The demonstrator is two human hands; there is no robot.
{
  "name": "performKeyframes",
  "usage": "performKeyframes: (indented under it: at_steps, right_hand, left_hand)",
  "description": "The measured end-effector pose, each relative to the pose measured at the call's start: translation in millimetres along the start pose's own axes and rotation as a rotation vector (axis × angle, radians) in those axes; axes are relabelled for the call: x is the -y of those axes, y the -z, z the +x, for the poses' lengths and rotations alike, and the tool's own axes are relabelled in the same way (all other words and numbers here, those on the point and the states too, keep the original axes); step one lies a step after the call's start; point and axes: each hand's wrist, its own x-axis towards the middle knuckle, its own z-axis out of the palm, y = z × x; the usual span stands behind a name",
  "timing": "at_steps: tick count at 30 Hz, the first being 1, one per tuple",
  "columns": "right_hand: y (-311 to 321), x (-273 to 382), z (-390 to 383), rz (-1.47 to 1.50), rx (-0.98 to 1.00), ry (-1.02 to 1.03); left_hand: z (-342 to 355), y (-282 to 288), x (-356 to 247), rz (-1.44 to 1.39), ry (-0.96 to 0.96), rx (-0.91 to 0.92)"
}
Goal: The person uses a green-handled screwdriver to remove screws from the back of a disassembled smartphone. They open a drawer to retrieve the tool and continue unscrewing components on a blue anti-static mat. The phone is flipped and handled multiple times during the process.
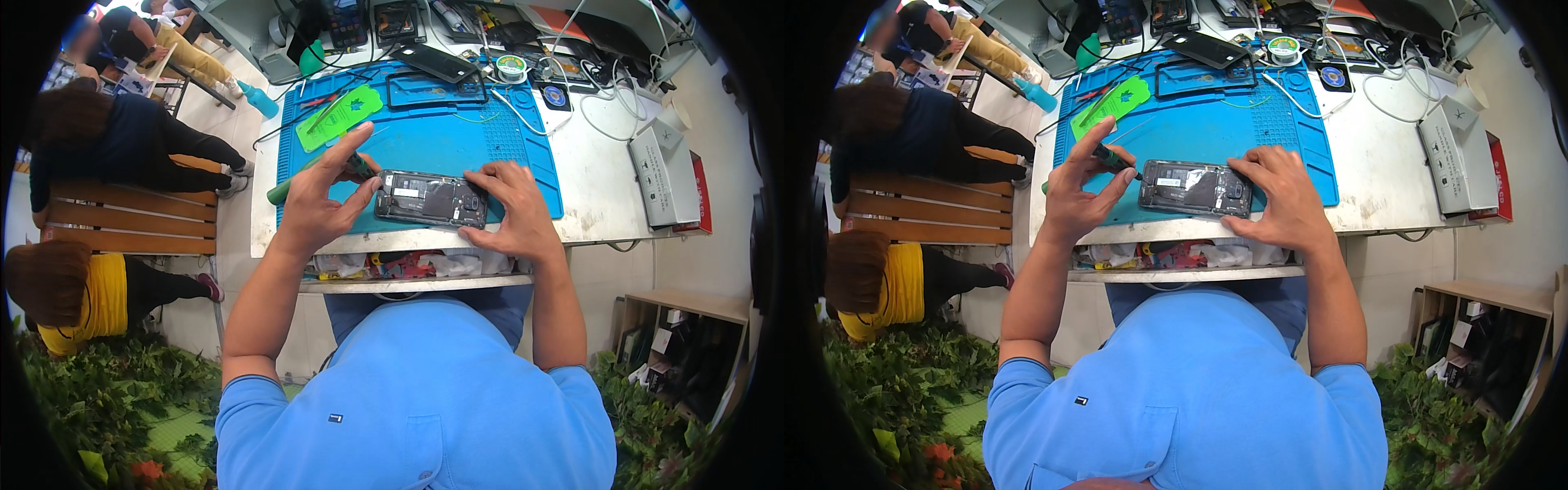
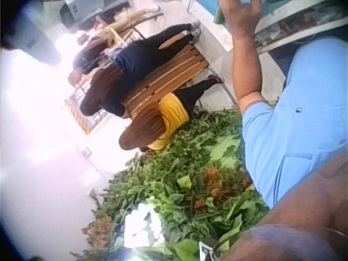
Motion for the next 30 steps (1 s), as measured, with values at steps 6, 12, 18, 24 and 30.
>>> performKeyframes:
  at_steps: [6,12,18,24,30]
  right_hand:
    - [0.5,1.1,0.4,0.008,0.01,-0.009]
    - [-1.0,-0.2,-0.2,0.0,0.01,-0.012]
    - [0.1,-1.0,-0.9,-0.004,0.017,-0.011]
    - [1.5,1.1,-0.2,-0.002,0.019,-0.014]
    - [1.1,-0.2,0.6,0.011,0.018,-0.006]
  left_hand:
    - [-1.5,-6.2,0.9,0.009,-0.008,0.022]
    - [-3.9,-7.3,4.6,0.009,-0.022,0.001]
    - [-3.2,-4.2,0.9,0.145,0.0,-0.057]
    - [16.8,4.6,1.2,-0.025,-0.137,0.174]
    - [9.8,-2.0,-5.8,0.01,0.139,0.048]
